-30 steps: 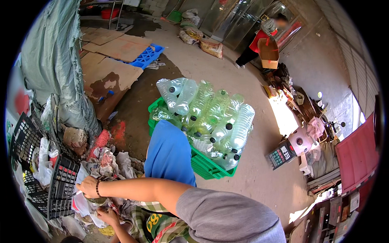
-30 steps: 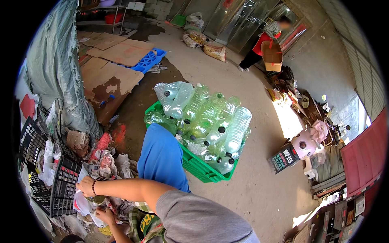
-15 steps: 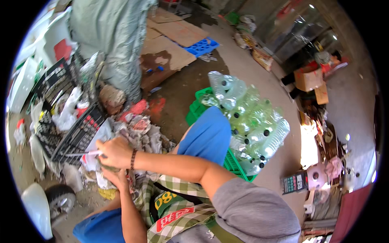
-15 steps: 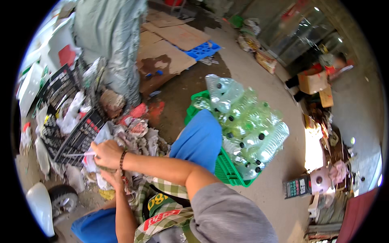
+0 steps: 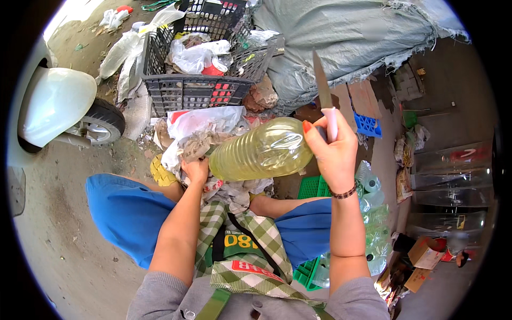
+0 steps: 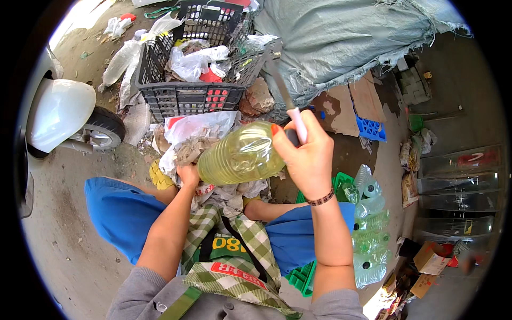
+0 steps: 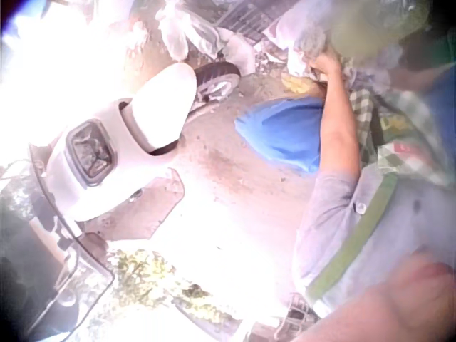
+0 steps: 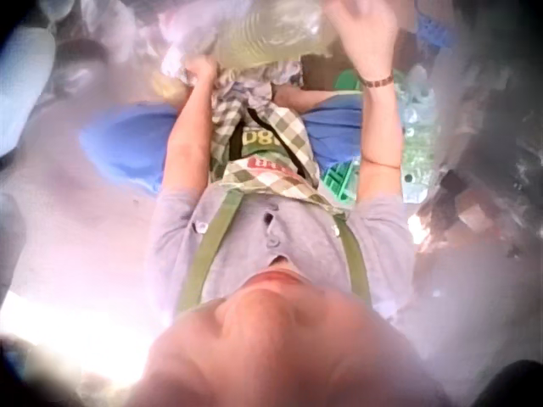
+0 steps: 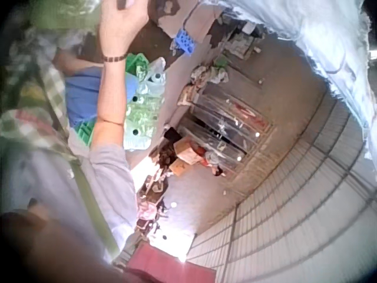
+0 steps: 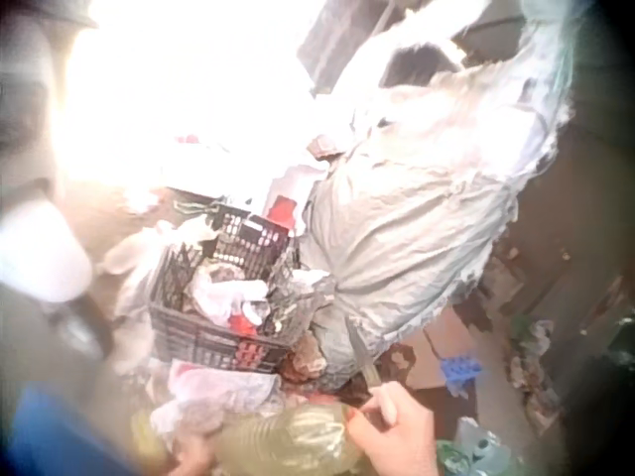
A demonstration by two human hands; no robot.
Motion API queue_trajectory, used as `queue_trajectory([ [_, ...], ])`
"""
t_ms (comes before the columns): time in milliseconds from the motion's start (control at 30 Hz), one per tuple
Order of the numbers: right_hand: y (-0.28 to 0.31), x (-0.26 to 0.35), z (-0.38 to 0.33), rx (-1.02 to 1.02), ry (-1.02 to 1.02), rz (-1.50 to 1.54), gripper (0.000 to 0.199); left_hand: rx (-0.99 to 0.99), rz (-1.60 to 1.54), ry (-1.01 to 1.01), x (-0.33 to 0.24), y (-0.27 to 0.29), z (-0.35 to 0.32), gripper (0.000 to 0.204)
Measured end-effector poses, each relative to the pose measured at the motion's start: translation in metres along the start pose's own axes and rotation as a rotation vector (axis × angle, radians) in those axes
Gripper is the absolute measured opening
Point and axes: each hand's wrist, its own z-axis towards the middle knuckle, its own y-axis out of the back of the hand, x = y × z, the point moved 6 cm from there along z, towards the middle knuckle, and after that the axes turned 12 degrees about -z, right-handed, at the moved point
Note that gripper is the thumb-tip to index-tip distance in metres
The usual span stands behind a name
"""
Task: The person sits on the ground and uses a knife to cut the tops off plastic bottles retrieved from a crate. They remove the caps and cut the bottles into sections, placing the cut pieces into a green basket.
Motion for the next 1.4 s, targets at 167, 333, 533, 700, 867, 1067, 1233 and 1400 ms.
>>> queue_trajectory([
  [167,0.027,-0.028,0.031,0.159,-0.067,-0.014,0.023,0.384,0.262,0.397,0.008,-0.018,0.032,0.064],
  [333,0.018,-0.01,0.027,0.076,0.091,-0.434,0.034,0.403,0.339,0.409,-0.011,-0.004,0.026,0.082],
  [533,0.013,-0.019,0.037,0.042,0.261,-0.472,0.034,0.089,0.285,-0.111,-0.119,0.02,0.008,0.058],
  [700,0.005,-0.004,0.036,0.287,0.573,-0.447,0.026,0.314,-0.48,-0.33,-0.236,0.026,0.021,0.037],
  [867,-0.032,0.007,0.033,0.518,0.604,-0.375,0.024,0.924,-0.905,-0.006,-0.274,-0.012,0.025,0.039],
  [1067,-0.05,0.005,0.03,0.62,0.49,-0.258,0.025,1.03,-1.101,0.201,-0.229,-0.006,0.017,0.019],
  [1233,-0.041,0.011,0.035,0.583,0.501,-0.294,0.026,0.87,-0.997,0.174,-0.171,-0.019,0.011,0.019],
  [1400,-0.034,0.017,0.026,0.606,0.617,-0.332,0.025,0.869,-0.929,0.207,-0.175,-0.036,0.007,0.016],
])
